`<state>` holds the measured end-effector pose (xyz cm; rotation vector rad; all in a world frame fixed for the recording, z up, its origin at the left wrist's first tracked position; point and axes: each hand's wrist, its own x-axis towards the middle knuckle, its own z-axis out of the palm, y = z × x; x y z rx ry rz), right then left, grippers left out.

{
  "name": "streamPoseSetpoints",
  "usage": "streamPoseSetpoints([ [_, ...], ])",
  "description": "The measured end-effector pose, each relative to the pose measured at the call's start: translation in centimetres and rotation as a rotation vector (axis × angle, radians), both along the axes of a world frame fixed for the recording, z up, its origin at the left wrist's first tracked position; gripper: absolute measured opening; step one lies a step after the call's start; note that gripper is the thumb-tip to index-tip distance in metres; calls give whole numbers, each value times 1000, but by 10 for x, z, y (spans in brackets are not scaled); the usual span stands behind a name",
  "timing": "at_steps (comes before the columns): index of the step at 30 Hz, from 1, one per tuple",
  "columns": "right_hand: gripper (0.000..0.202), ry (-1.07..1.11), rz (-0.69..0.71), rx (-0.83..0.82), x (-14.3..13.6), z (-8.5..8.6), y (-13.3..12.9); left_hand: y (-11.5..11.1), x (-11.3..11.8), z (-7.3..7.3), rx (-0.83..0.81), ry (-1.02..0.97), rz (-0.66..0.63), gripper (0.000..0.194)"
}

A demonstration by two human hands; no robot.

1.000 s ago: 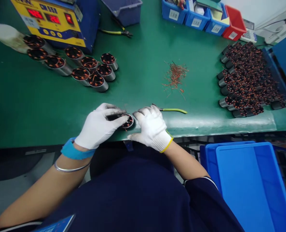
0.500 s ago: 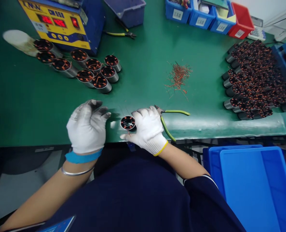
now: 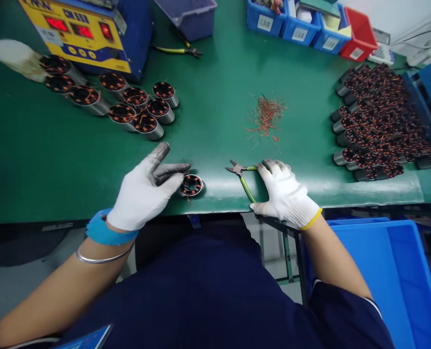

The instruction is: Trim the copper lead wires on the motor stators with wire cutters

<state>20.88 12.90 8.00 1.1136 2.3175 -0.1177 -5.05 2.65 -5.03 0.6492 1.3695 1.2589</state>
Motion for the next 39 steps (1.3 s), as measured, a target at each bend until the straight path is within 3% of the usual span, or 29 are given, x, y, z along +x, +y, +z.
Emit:
streamPoseSetpoints([
  [5,105,-96,36,-23,-17,12,4,-2,1,4,-36,-22,1,82],
  [8,104,28,154,44,-33,8,-2,0,2,5,-34,-38,14,78],
  [12,93,362,235,-38,-68,-24,-33,2,-3,7,-19,91,-10,72],
  [16,76,476,-30,65,-100,-65,-60,3,-10,11,-17,297,-143,68],
  [19,60,479,-53,30,-112,-79,-63,9,-13,16,-5,318,-158,62],
  [21,56,486,-40,-23,-114,-79,-60,17,-16,20,21,225,-14,51],
  [23,56,497,-40,-77,-114,-75,-54,26,-23,23,67,99,228,43],
  [25,61,501,-56,-146,-110,-68,-47,31,-33,21,96,-13,375,48],
  [26,67,504,-68,-189,-108,-63,-43,30,-38,18,92,-66,366,56],
  [28,76,517,-98,-295,-104,-53,-34,21,-45,11,38,-174,199,87],
  [31,59,530,-212,-412,-103,-43,-25,-2,-39,6,-77,-190,-118,127],
  [35,30,642,-321,-434,-119,-54,-19,-18,-16,14,-151,117,-239,121],
  [39,29,928,-529,-518,-142,-70,-4,-14,-7,23,-164,156,-267,121],
])
